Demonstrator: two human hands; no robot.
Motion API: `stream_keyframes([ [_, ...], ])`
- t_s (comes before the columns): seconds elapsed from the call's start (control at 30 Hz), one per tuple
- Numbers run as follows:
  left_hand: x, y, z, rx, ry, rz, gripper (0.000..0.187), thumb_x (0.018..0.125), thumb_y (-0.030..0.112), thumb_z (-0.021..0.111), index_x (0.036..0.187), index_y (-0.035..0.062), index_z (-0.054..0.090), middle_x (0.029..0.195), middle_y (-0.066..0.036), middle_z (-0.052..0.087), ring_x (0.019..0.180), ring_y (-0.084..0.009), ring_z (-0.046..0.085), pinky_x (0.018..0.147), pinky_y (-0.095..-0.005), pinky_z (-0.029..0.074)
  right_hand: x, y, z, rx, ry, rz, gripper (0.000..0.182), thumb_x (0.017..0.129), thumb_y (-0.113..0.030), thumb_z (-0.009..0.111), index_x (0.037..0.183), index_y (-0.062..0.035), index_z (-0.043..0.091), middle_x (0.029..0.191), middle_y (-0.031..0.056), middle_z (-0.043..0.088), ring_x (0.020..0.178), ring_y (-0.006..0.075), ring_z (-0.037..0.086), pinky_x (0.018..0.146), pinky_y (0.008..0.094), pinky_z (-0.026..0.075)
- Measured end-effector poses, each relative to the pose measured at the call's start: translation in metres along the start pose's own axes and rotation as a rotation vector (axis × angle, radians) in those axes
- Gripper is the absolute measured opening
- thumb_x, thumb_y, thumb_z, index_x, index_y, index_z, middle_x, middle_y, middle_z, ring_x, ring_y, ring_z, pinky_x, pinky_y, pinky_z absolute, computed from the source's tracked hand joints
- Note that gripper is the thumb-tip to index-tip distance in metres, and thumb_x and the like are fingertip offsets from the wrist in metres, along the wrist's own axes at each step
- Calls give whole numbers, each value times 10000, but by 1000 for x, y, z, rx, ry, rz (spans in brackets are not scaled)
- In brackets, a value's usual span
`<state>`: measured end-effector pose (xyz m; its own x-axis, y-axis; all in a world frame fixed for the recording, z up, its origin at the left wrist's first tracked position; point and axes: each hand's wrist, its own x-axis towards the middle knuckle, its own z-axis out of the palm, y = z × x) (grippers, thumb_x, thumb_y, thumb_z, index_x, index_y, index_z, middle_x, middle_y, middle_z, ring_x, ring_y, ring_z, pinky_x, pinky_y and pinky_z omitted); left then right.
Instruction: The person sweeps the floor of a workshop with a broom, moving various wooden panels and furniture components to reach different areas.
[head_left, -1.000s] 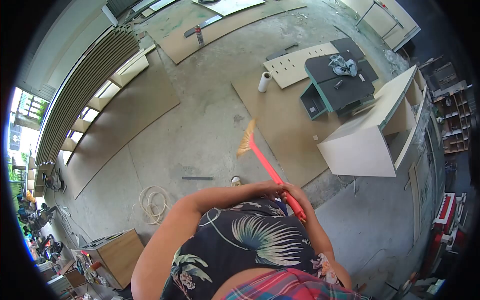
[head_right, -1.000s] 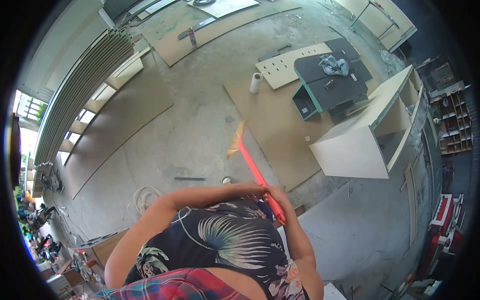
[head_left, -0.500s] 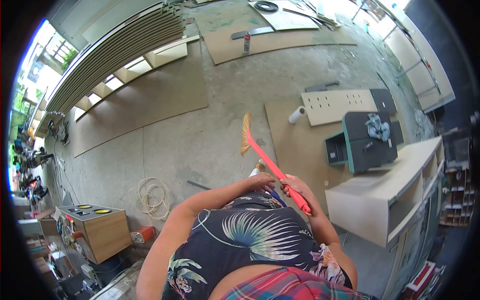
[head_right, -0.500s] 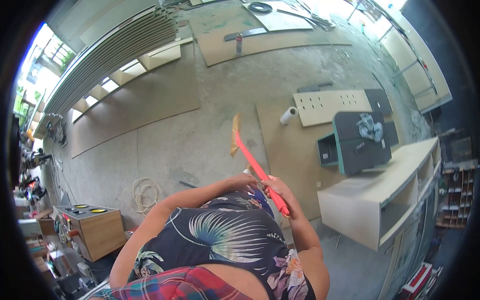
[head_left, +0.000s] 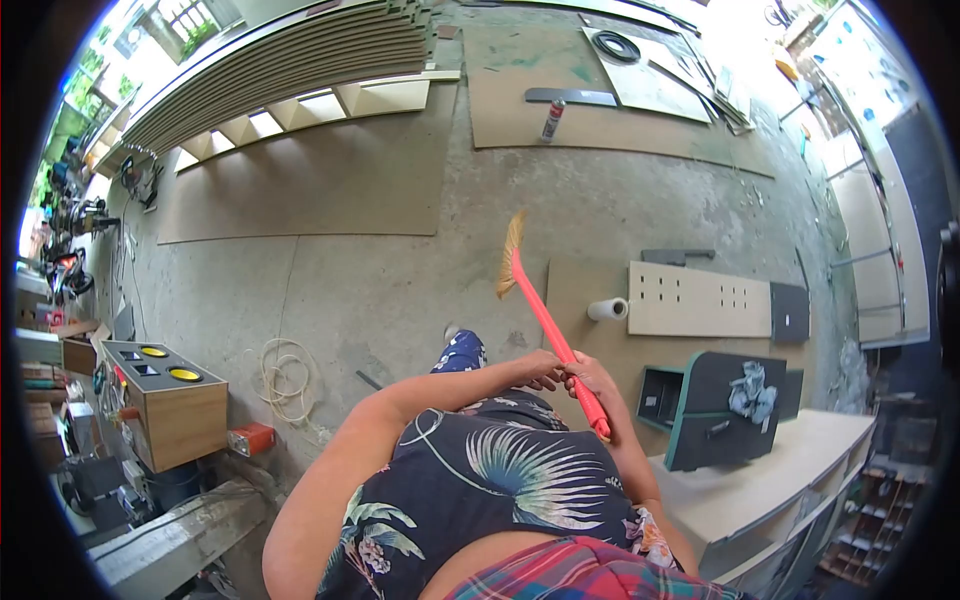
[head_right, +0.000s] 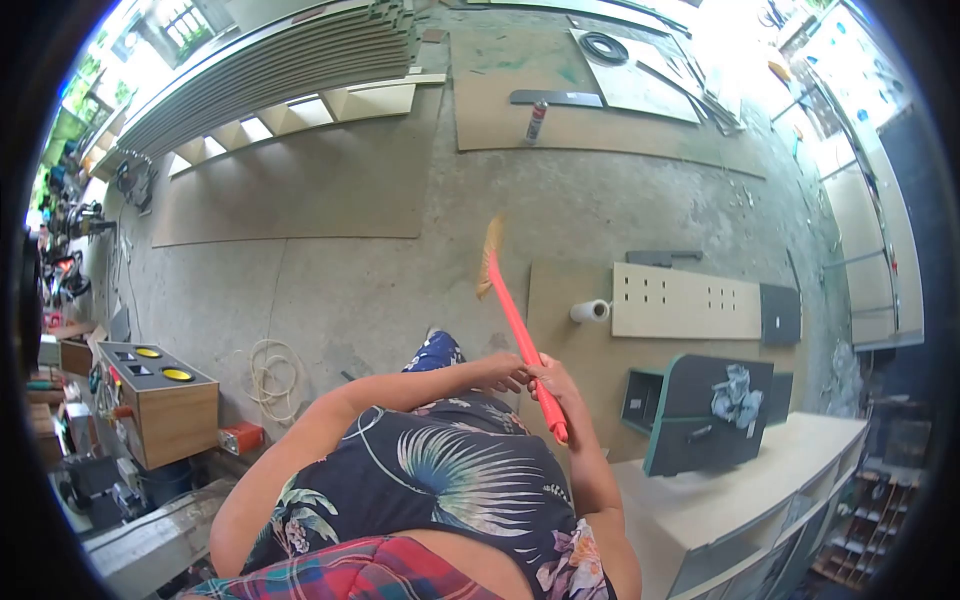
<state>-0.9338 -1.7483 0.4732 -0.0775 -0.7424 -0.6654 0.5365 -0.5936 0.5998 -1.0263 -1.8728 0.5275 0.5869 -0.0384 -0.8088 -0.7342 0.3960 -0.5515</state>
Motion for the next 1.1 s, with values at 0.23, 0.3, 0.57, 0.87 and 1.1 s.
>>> stream_keyframes([
  [0.23, 19, 99, -71, 111, -6, -92, 222, 827, 223, 438, 981, 112, 554, 885, -10, 586, 740, -127, 587, 537, -220, 408, 64, -86, -8, 47, -22, 10, 134, 793, -114, 485, 921, -82, 465, 605, 14, 458, 422, 57, 423, 348, 180, 360],
  [0.3, 19, 138, -98, 190, 54, -139, 221, 814, 240, 453, 962, 119, 565, 869, -16, 588, 734, -134, 589, 528, -231, 402, 87, -119, -7, 37, -35, 17, 120, 793, -118, 483, 907, -91, 460, 598, 11, 450, 421, 63, 420, 350, 185, 358],
  [0.57, 24, 205, -173, 73, 127, -152, 233, 774, 241, 474, 924, 100, 583, 831, -70, 595, 693, -200, 608, 570, -291, 450, 149, -211, 11, -43, -55, 63, 144, 748, -84, 457, 892, -93, 458, 595, 0, 439, 421, 75, 422, 351, 202, 372],
  [0.87, 34, 241, -245, -187, 274, -33, 313, 659, 272, 569, 877, 47, 568, 903, -150, 576, 696, -250, 584, 611, -372, 440, 209, -310, 36, -182, -160, 95, 90, 790, -96, 466, 880, -94, 462, 581, -11, 435, 417, 44, 401, 345, 173, 351],
  [1.1, 51, 311, -288, -277, 342, 59, 207, 693, 205, 536, 838, 59, 563, 579, -71, 502, 457, -149, 485, 408, -284, 379, 283, -383, 5, -288, -320, 157, 292, 728, -28, 469, 1017, -72, 472, 611, 7, 476, 409, 65, 435, 343, 190, 380],
])
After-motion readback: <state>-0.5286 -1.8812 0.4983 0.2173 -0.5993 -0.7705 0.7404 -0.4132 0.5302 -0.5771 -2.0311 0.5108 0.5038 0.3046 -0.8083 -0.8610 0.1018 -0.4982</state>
